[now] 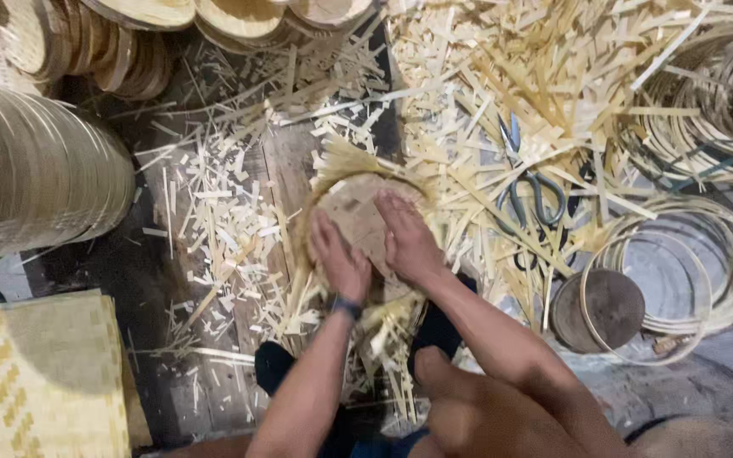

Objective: The person assembles a bamboo steamer by inserting a woven mat into a circular frame and trimming the edges with shears.

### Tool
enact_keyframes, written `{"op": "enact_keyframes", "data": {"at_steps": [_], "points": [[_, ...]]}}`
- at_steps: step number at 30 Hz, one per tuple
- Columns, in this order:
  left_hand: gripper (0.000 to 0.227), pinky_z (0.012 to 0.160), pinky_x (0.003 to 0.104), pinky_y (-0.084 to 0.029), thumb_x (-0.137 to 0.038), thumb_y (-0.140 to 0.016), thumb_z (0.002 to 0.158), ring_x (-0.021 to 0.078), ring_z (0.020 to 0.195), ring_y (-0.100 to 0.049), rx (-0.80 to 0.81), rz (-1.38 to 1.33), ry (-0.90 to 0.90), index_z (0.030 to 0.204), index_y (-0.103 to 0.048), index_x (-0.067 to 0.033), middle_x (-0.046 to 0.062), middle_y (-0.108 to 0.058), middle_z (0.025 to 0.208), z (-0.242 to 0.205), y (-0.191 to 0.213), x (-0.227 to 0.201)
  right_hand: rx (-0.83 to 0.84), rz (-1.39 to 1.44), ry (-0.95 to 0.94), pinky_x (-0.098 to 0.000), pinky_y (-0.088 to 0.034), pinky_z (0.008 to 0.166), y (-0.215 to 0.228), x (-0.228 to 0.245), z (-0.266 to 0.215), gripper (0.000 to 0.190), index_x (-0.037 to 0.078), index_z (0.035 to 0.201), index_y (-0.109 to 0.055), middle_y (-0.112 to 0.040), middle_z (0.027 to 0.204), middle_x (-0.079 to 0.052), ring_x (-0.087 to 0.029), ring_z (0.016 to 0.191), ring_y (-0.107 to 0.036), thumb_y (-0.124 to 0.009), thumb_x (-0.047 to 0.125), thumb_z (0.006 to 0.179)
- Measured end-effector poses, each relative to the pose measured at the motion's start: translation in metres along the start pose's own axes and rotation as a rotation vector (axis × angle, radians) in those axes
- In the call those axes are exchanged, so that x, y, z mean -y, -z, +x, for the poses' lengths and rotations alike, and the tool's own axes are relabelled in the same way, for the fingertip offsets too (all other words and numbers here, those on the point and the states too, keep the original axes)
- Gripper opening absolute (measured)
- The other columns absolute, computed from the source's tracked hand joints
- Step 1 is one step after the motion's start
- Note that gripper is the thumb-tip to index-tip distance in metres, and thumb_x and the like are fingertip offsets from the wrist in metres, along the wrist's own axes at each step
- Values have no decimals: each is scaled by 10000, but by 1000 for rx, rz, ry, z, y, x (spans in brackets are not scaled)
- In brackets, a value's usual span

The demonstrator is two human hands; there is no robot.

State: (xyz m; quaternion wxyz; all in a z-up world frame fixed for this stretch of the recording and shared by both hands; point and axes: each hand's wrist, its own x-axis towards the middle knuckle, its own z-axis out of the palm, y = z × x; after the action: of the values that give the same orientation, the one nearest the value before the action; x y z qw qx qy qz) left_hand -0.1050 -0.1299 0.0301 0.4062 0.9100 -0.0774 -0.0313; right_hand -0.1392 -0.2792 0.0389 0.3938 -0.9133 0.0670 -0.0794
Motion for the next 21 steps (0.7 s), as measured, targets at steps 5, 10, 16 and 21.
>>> {"op": "enact_keyframes", "data": {"at_steps": [5,10,16,21], "points": [[802,1219,465,-322,38,-597,720,460,1482,-303,69,-7,-10,1500,-421,-21,277,-283,1615,6,-19,21,-5,26,-105,-428,-409,1173,-18,-1,-5,514,20,1442,-549,-575,1470,-206,-372,1382,-530,-567,7,928],[815,1249,522,-265,14,-662,699,460,1491,-272,262,233,-143,1483,-452,-66,251,-274,1607,22,-4,37,-50,33,-169,-418,-443,1135,9,-16,-12,426,24,1346,-608,-622,1377,-194,-356,1324,-563,-673,145,943],[753,1272,534,-323,-187,-710,969,327,1488,-413,296,247,-57,1601,-306,-128,177,-423,1587,90,18,34,61,89,-907,-447,-486,980,80,-66,-25,619,43,1440,-468,-610,1269,-195,-294,1144,-618,-698,350,955],[754,1021,455,-490,-392,-903,738,336,1170,-630,700,321,175,1338,-623,-32,219,-656,1282,172,8,40,83,432,-880,-402,-573,975,58,-74,-43,570,45,1388,-592,-702,1254,-210,-292,1147,-686,-666,400,948]]}}
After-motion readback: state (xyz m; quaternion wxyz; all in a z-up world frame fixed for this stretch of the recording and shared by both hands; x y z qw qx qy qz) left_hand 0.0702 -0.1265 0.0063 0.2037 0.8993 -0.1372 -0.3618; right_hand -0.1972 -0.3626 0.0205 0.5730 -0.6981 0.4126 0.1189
